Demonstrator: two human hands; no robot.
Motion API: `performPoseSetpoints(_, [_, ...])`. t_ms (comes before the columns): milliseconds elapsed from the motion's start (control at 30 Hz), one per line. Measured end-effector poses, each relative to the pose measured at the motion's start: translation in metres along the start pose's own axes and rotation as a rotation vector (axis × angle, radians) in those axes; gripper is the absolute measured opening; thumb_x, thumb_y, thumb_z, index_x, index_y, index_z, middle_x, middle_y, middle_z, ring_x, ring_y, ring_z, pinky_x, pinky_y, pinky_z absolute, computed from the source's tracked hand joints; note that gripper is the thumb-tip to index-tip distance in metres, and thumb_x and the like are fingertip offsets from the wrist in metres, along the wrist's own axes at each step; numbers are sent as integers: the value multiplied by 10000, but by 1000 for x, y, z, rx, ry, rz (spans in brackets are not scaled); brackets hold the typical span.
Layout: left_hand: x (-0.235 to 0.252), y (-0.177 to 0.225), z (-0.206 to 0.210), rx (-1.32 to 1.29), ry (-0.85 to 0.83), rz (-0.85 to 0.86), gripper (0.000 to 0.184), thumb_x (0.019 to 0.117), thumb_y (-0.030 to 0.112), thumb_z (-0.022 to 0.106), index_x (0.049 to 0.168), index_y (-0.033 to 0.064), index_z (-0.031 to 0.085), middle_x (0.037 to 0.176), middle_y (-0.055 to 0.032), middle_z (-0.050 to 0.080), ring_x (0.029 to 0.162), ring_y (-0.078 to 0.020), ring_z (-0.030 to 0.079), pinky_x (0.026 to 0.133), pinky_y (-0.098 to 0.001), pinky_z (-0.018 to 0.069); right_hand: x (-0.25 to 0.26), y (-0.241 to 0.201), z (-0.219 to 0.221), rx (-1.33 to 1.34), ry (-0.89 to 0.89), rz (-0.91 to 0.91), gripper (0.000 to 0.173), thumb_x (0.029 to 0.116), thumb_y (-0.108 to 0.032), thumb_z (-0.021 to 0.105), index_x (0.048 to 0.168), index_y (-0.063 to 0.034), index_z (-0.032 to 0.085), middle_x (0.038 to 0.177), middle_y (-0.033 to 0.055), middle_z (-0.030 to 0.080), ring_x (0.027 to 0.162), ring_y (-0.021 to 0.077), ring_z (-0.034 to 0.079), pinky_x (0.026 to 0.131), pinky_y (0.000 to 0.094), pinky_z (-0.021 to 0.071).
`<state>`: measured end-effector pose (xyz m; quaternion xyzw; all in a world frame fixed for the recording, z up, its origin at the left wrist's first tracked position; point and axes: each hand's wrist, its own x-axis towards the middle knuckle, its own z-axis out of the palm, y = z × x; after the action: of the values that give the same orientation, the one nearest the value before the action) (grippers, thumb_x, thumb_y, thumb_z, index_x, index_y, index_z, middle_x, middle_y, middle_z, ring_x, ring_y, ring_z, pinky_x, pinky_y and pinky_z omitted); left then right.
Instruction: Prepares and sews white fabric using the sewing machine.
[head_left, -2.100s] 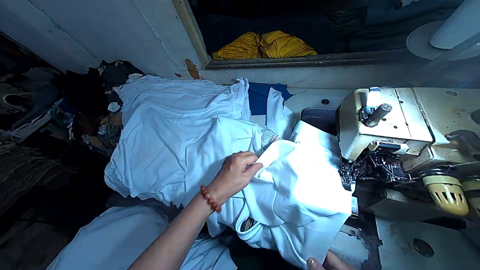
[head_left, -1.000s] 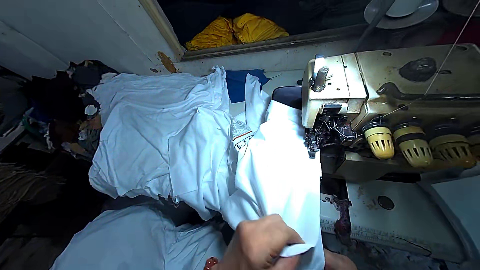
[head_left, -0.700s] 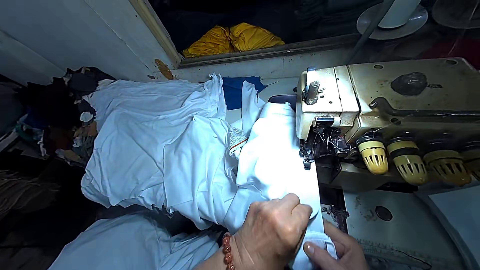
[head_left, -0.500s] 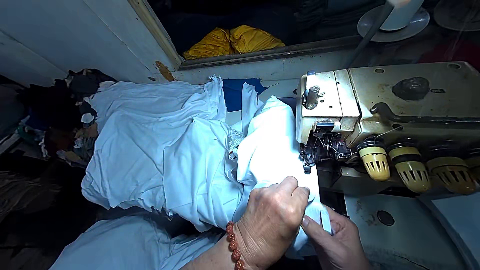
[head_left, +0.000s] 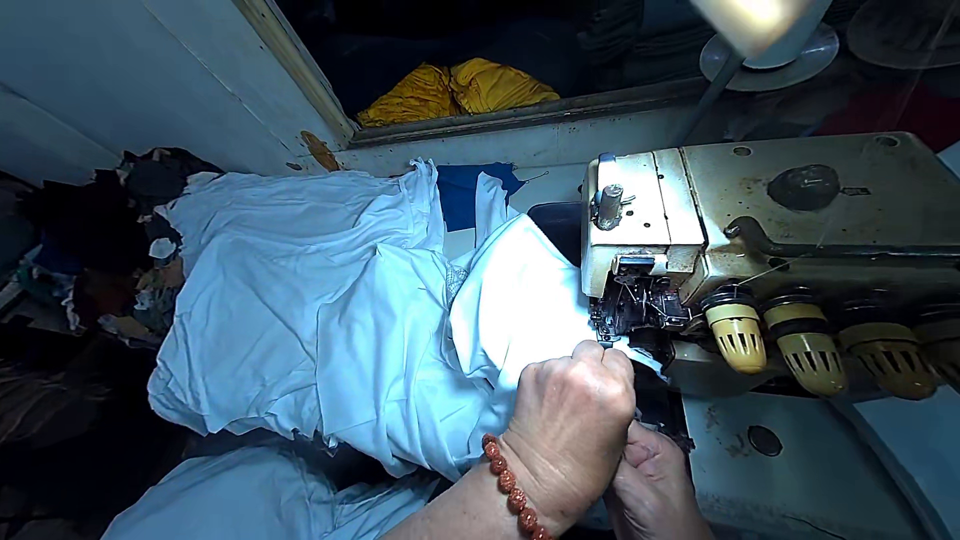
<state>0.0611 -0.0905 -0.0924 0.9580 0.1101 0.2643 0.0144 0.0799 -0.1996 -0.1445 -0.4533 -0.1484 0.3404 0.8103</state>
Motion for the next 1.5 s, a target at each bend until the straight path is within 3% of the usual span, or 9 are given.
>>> performPoseSetpoints(200, [6,-1,0,-22,-38,76,223,878,166,656,669,91,639,582,-6,510,450,-126,537,364,-263,382,4,0,-1,-54,13,-2,331,881,129,512,852,-130,716,801,-79,738,762,-14,689,729,204,586])
performPoseSetpoints(333, [-40,-27,-26,-353,-92,100,214,974,163,581,1066,58,743,834,-32,710,722,-133,680,609,-285,555,7,6,-6,-111,-43,-33,245,974,45,524,910,-82,724,802,-55,732,747,13,694,711,220,598])
performPoseSetpoints(467, [-113,-69,-44,-111,-297,-346,555,825,250,658,1339,38,647,699,-3,671,503,-185,596,464,-413,509,10,10,-4,-101,-18,-21,219,985,4,521,902,-54,715,772,-16,729,710,48,707,678,236,609])
performPoseSetpoints(533, [-143,-85,-44,-61,-631,-626,522,941,238,672,1400,6,585,793,-159,707,708,-392,693,682,-619,535,10,11,-3,-94,-6,-23,223,984,-11,522,885,-49,719,758,-1,724,699,56,704,673,234,606])
performPoseSetpoints(633, [-195,-108,-29,-103,-362,-642,223,966,113,588,1070,-38,716,721,-166,701,643,-357,713,623,-583,574,10,10,-3,-162,-16,-81,222,993,-26,526,877,-48,714,761,-10,717,700,38,694,672,211,598])
performPoseSetpoints(867, [-125,-191,-119,1,334,-633,287,994,60,531,1145,-178,590,831,-250,654,725,-243,632,712,-434,544,-37,-28,-17,-161,-388,-10,190,926,-78,669,926,-231,781,861,-162,751,789,-74,675,725,161,569])
performPoseSetpoints(1000, [-74,-219,-141,23,107,-684,289,1007,35,563,1232,-146,585,1130,-368,654,968,-487,678,872,-656,518,-52,7,-38,-356,-577,77,111,954,-52,649,905,-9,739,785,-35,709,691,-25,621,643,195,522])
performPoseSetpoints(1167, [-57,-160,-89,-100,31,-306,257,914,0,586,1141,-75,680,1125,-212,717,987,-300,729,904,-487,594,-52,45,-73,-1206,-335,53,267,944,-159,614,814,51,715,683,202,679,647,367,696,630,585,538])
performPoseSetpoints(1500, [-48,-80,-16,-158,178,99,193,945,255,684,1040,146,811,1011,-37,731,995,-195,637,919,-395,454,-52,25,-74,-1191,-363,-68,259,962,-182,654,831,36,704,653,162,659,574,284,663,548,466,539])
